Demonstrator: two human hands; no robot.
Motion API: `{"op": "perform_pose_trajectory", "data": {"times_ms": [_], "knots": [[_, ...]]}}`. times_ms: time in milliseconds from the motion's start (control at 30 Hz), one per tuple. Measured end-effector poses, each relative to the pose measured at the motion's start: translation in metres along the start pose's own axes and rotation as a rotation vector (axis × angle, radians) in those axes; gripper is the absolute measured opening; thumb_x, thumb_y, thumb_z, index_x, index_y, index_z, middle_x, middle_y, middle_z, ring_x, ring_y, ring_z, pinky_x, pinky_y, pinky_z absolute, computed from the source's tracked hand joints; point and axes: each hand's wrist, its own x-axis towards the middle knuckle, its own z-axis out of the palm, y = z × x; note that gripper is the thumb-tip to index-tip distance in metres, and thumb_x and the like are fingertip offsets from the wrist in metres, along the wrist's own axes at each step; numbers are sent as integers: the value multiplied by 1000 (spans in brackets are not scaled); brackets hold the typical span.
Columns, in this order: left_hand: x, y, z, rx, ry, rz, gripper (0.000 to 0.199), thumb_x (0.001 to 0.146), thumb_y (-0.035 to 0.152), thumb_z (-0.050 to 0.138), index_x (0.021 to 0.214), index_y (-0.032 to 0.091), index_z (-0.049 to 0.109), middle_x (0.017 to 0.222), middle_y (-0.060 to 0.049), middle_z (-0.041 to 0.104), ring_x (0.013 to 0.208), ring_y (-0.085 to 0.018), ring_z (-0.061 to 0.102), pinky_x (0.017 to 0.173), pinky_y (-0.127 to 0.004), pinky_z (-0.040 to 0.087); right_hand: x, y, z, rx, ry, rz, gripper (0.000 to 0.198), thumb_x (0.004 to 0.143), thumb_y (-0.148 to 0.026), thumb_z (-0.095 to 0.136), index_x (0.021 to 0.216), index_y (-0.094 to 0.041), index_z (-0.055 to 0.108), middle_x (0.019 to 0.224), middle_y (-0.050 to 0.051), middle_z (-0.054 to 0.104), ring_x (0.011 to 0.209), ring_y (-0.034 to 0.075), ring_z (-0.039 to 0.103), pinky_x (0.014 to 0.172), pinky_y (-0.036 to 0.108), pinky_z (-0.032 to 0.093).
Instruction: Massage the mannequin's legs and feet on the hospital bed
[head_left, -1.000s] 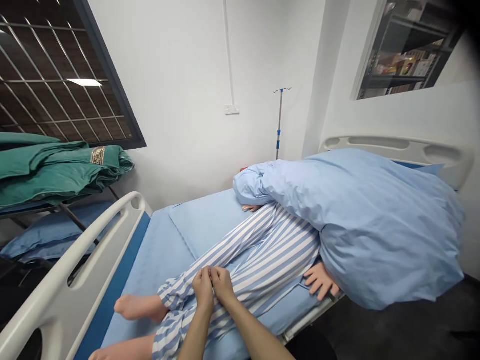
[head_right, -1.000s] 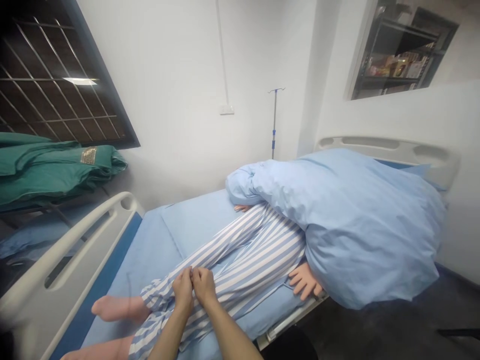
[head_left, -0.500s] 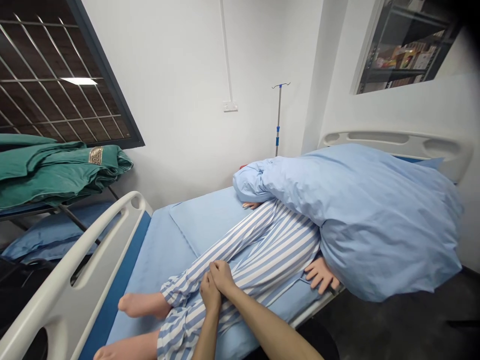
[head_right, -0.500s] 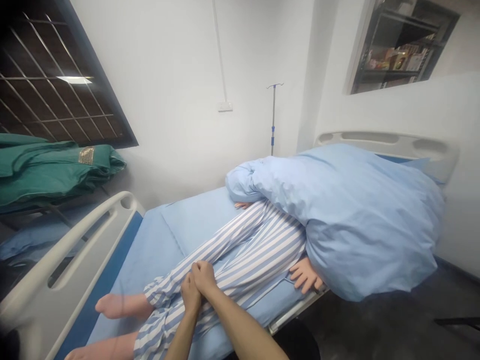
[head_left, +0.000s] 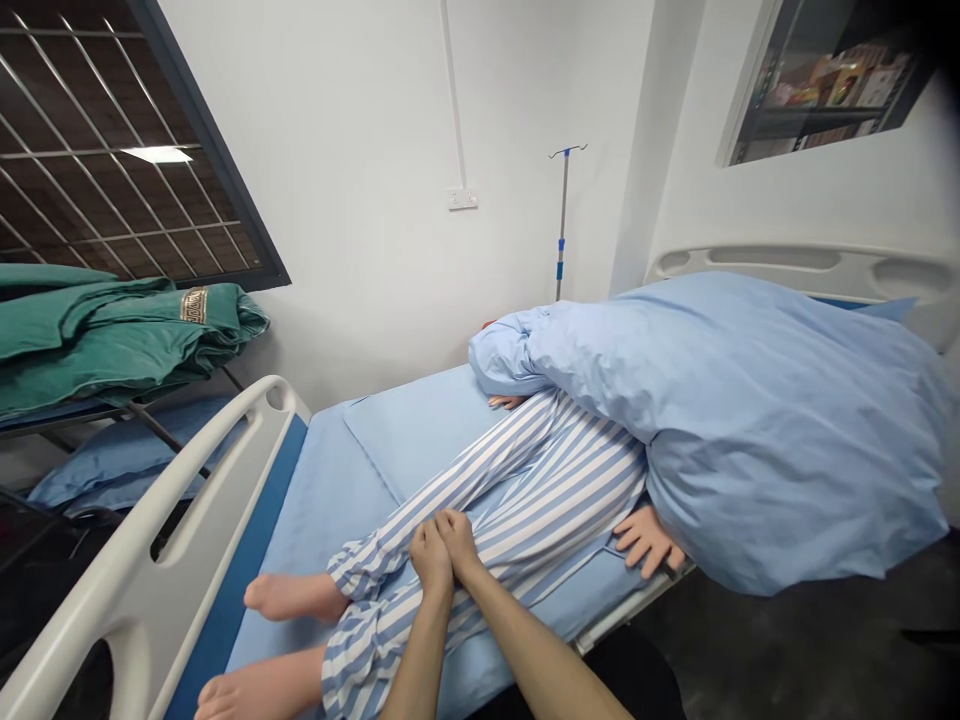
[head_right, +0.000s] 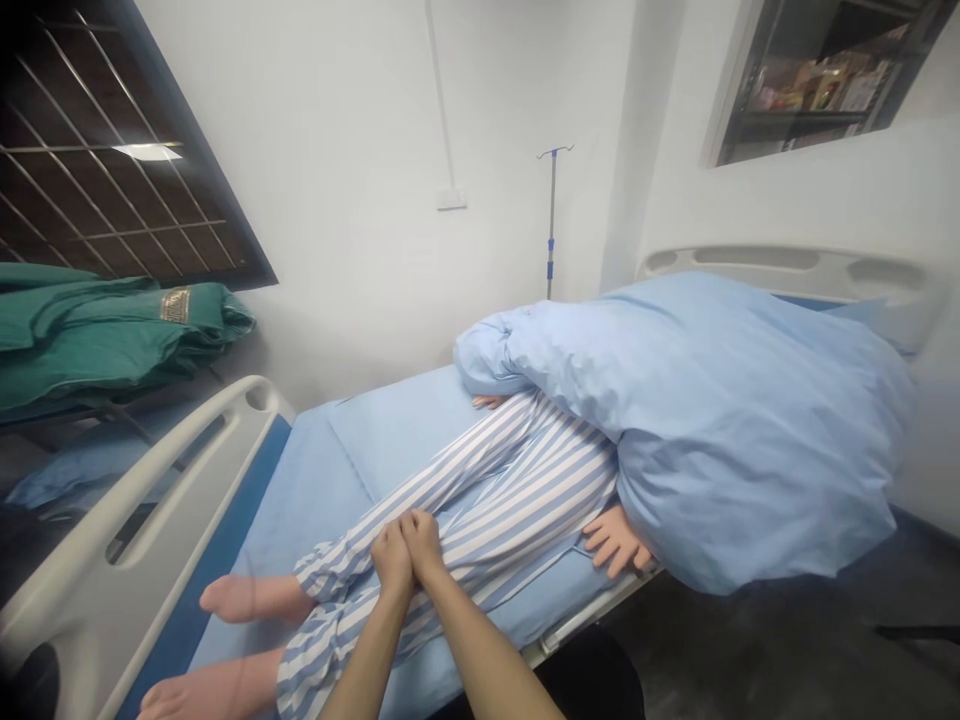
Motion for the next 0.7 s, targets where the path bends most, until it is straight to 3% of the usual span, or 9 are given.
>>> {"op": "perform_pose_trajectory", "data": {"times_ms": [300, 533, 700], "knots": [[-8, -7, -7, 79, -38, 105, 30, 78, 31, 32, 55, 20, 48, 54, -1, 54, 54, -14, 46, 55, -26, 33, 0, -1, -1, -30, -25, 7, 30, 75, -28, 37, 48, -18, 33, 47, -7, 26, 48, 7, 28, 45, 20, 23], [-15, -3, -5, 184, -98, 179, 29, 79, 31, 31, 54, 20, 42, 55, 0, 52, 56, -13, 45, 57, -25, 31, 8, -2, -28, -222, -151, -110, 31, 73, -24, 42, 44, -16, 35, 44, -7, 30, 47, 7, 29, 47, 21, 19], [-21, 3, -3, 162, -160, 169, 28, 77, 33, 34, 53, 20, 40, 52, 2, 48, 54, -12, 42, 55, -24, 29, 10, 4, -36, -212, -92, -37, 30, 73, -27, 43, 46, -17, 38, 44, -7, 29, 46, 7, 30, 45, 19, 22]]}}
